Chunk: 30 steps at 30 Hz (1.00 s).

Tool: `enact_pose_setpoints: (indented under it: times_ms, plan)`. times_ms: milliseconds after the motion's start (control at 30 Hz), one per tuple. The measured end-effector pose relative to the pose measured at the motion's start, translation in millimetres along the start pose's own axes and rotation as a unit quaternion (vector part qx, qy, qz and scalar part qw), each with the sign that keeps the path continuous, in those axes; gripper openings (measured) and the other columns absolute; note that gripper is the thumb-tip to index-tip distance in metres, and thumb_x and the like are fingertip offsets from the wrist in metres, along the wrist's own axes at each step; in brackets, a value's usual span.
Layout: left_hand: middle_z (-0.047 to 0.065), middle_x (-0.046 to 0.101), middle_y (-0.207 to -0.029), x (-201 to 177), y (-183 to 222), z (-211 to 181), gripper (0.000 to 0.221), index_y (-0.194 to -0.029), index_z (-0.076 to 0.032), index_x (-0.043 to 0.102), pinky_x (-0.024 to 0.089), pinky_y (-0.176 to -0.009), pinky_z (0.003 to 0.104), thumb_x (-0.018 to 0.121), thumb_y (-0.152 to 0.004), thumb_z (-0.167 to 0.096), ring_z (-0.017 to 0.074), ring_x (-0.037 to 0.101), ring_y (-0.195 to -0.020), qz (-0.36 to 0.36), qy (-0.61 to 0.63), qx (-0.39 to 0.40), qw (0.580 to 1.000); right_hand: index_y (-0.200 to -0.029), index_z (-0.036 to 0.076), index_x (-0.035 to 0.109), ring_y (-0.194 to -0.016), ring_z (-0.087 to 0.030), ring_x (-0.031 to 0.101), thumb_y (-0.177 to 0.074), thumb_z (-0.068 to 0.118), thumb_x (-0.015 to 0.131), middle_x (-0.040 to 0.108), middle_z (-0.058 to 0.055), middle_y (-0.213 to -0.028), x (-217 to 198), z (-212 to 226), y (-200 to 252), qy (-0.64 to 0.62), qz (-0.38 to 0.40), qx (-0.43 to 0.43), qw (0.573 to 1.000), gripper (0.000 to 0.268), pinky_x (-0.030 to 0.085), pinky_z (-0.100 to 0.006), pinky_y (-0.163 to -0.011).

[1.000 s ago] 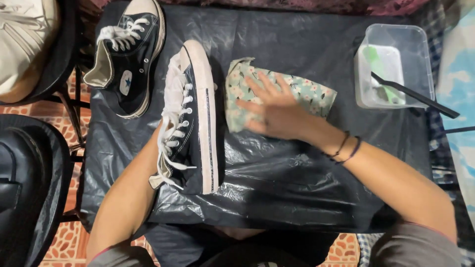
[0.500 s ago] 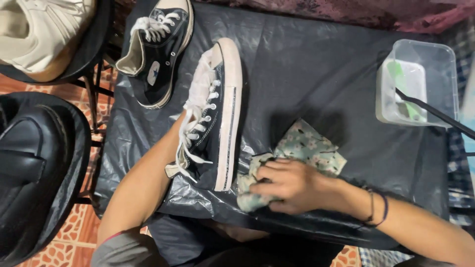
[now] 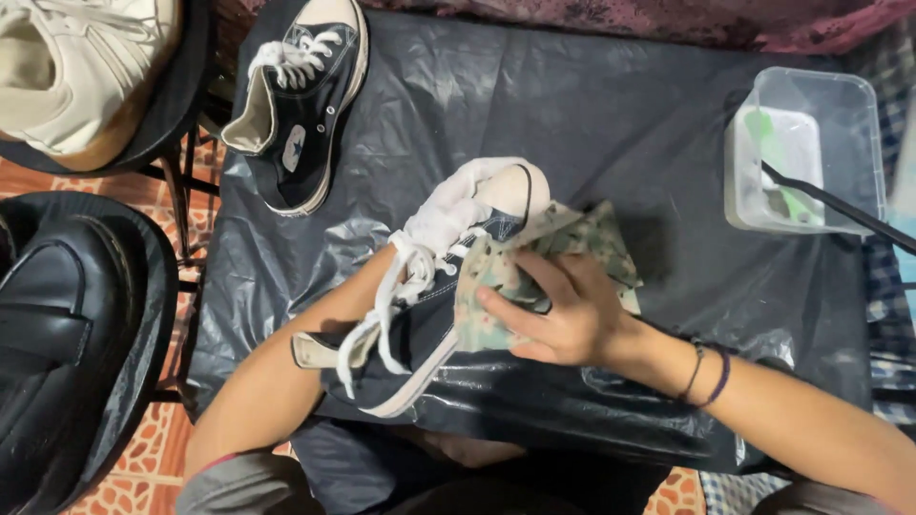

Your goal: Cleaning a black and white sneaker using a cloth and cleaning solution on a repair bench, focusing on the rubber sole and canvas sides.

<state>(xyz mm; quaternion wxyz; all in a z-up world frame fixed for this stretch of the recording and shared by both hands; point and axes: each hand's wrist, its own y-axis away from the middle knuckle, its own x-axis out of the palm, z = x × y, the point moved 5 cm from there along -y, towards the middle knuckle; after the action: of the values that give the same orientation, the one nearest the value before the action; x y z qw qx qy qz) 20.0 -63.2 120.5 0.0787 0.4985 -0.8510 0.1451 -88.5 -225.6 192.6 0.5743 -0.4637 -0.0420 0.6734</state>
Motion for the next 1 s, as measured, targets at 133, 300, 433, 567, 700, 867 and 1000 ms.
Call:
enact_pose_setpoints:
  times_ms: [133,300,433,567,700,867,1000]
  plan:
    - [0.014,0.067,-0.117,8.7,-3.9,-3.9,0.061,-0.142,-0.007,0.056,0.059,-0.089,0.035,0.055,-0.081,-0.008,0.0181,0.063,-0.101,0.006,0.0,0.0,1.0,-0.136,0.039,0.064,-0.112,-0.054,0.054,-0.094,0.047,0.055,0.049,-0.025,-0.128,9.3,-4.3,14.6,0.236,-0.002,-0.254,0.938,0.044,0.052,-0.053,-0.084]
    - [0.013,0.071,-0.115,3.0,-5.8,4.2,0.049,-0.137,-0.015,0.062,0.061,-0.087,0.031,0.055,-0.088,-0.013,0.0211,0.07,-0.102,-0.057,-0.069,-0.037,0.995,-0.142,0.031,0.063,-0.08,-0.043,0.067,-0.088,0.016,0.062,0.048,-0.025,-0.136,10.1,-26.1,21.8,0.179,0.035,-0.127,0.975,0.056,0.058,-0.047,-0.072]
    - [0.011,0.072,-0.118,22.9,11.9,-16.5,0.052,-0.136,-0.022,0.061,0.058,-0.098,0.042,0.055,-0.085,-0.015,0.0259,0.069,-0.111,-0.04,-0.229,-0.095,0.968,-0.135,0.032,0.065,-0.068,-0.04,0.072,-0.09,0.03,0.063,0.048,-0.005,-0.128,-1.2,-65.1,16.7,0.207,0.13,0.084,0.966,0.045,0.063,-0.051,-0.064]
    - [0.003,0.071,-0.12,40.9,19.5,-20.9,0.047,-0.135,-0.032,0.056,0.052,-0.106,0.044,0.059,-0.09,-0.046,0.0241,0.068,-0.115,0.001,-0.384,-0.178,0.906,-0.142,0.03,0.063,-0.067,-0.039,0.07,-0.093,0.03,0.058,0.046,-0.001,-0.113,-7.1,-71.2,4.7,0.234,0.085,0.049,0.967,0.05,0.058,-0.046,-0.055]
    - [0.0,0.069,-0.129,46.5,17.3,-23.0,0.06,-0.139,-0.035,0.051,0.045,-0.114,0.046,0.067,-0.081,-0.04,0.0265,0.063,-0.125,0.01,-0.37,-0.183,0.911,-0.141,0.027,0.065,-0.062,-0.027,0.071,-0.091,0.037,0.063,0.048,0.0,-0.108,-0.3,-48.9,15.9,0.308,0.098,-0.031,0.946,0.051,0.059,-0.038,-0.054]
    - [0.002,0.068,-0.129,38.3,21.2,-11.8,0.089,-0.153,-0.032,0.04,0.034,-0.119,0.052,0.076,-0.071,-0.032,0.0303,0.06,-0.129,0.042,-0.368,-0.19,0.909,-0.134,0.018,0.068,-0.06,-0.03,0.071,-0.093,0.037,0.062,0.053,-0.005,-0.102,-4.5,-27.4,27.9,0.312,0.149,-0.044,0.937,0.046,0.057,-0.037,-0.045]
    - [0.004,0.069,-0.13,52.5,18.4,-35.5,0.07,-0.143,-0.033,0.051,0.037,-0.118,0.052,0.07,-0.076,-0.034,0.0315,0.062,-0.127,0.042,-0.395,-0.214,0.893,-0.136,0.024,0.067,-0.066,-0.027,0.072,-0.088,0.04,0.064,0.048,0.0,-0.101,-3.3,-43.6,22.6,0.362,0.106,-0.035,0.925,0.05,0.059,-0.035,-0.055]
